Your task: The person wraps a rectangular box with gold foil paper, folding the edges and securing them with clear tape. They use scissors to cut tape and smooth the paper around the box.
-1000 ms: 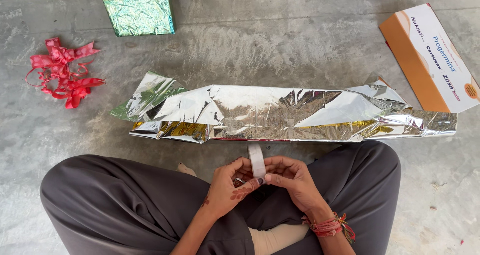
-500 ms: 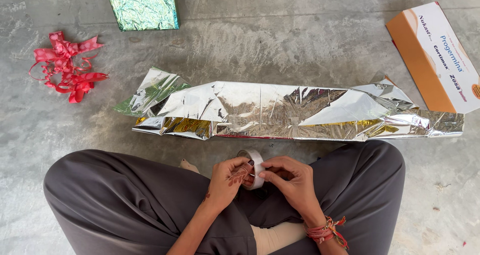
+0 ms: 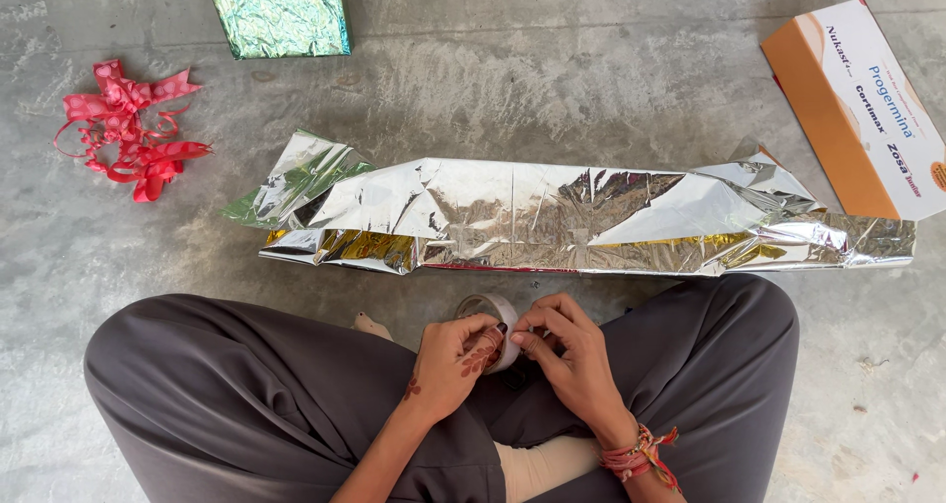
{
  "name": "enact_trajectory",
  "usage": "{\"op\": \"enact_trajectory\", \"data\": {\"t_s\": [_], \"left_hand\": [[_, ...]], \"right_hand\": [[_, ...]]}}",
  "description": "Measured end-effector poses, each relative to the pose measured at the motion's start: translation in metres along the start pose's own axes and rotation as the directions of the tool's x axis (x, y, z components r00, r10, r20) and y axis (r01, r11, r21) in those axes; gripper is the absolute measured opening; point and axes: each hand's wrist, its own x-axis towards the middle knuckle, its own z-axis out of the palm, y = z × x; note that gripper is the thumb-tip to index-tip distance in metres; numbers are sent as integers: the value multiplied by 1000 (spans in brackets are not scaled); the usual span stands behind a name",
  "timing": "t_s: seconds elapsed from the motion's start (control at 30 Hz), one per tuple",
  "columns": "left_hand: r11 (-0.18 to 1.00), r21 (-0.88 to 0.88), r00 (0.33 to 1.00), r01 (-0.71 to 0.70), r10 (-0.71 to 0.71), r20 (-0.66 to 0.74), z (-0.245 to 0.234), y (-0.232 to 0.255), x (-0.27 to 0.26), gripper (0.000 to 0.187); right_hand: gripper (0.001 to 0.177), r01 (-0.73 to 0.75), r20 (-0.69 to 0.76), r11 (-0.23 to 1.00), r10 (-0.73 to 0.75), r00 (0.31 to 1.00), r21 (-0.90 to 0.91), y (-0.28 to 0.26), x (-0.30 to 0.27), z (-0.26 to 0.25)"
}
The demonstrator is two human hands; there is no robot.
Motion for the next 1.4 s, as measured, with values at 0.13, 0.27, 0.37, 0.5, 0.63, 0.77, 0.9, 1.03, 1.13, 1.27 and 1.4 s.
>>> {"op": "enact_trajectory", "data": {"t_s": [0.13, 0.27, 0.37, 0.5, 0.63, 0.77, 0.9, 1.03, 1.13, 1.27, 1.4], "left_hand": [[998, -9, 997, 69, -69, 21, 2, 2, 0, 24], [993, -98, 997, 71, -69, 28, 3, 0, 3, 24], [977, -176, 989, 123, -134, -54, 5, -2, 6, 19], [956, -245, 982, 162, -181, -58, 5, -6, 7, 19], [912, -360, 969, 194, -235, -72, 5, -9, 9, 18], [932, -326, 978, 160, -194, -76, 3, -10, 10, 17], [950, -282, 987, 134, -153, -46, 5, -9, 8, 19], [976, -173, 982, 133, -154, -111, 7, -6, 8, 21], [959, -205, 960, 198, -232, -156, 5, -3, 11, 21], [927, -269, 940, 264, -309, -143, -1, -1, 14, 21], [919, -318, 942, 234, -295, -161, 3, 0, 12, 19]], "right_hand": [[7, 204, 17, 973, -204, 979, -103, -3, -2, 5], [7, 187, 56, 972, -181, 982, -144, -3, -3, 6], [8, 238, 69, 966, -232, 970, -99, -3, -4, 5], [8, 267, 35, 963, -265, 964, -48, -9, -5, 5], [18, 225, -47, 973, -227, 973, -51, -16, -4, 3], [17, 232, -83, 971, -236, 968, -61, -18, -4, 3], [9, 179, -88, 978, -188, 978, -103, -13, -2, 5], [10, 264, -15, 957, -267, 963, -120, -11, -5, 7], [11, 271, 14, 960, -270, 963, -77, -12, -7, 8], [8, 221, 33, 975, -221, 975, -4, -11, -14, 6], [7, 94, 77, 978, -110, 991, 184, 3, -14, 0]]}}
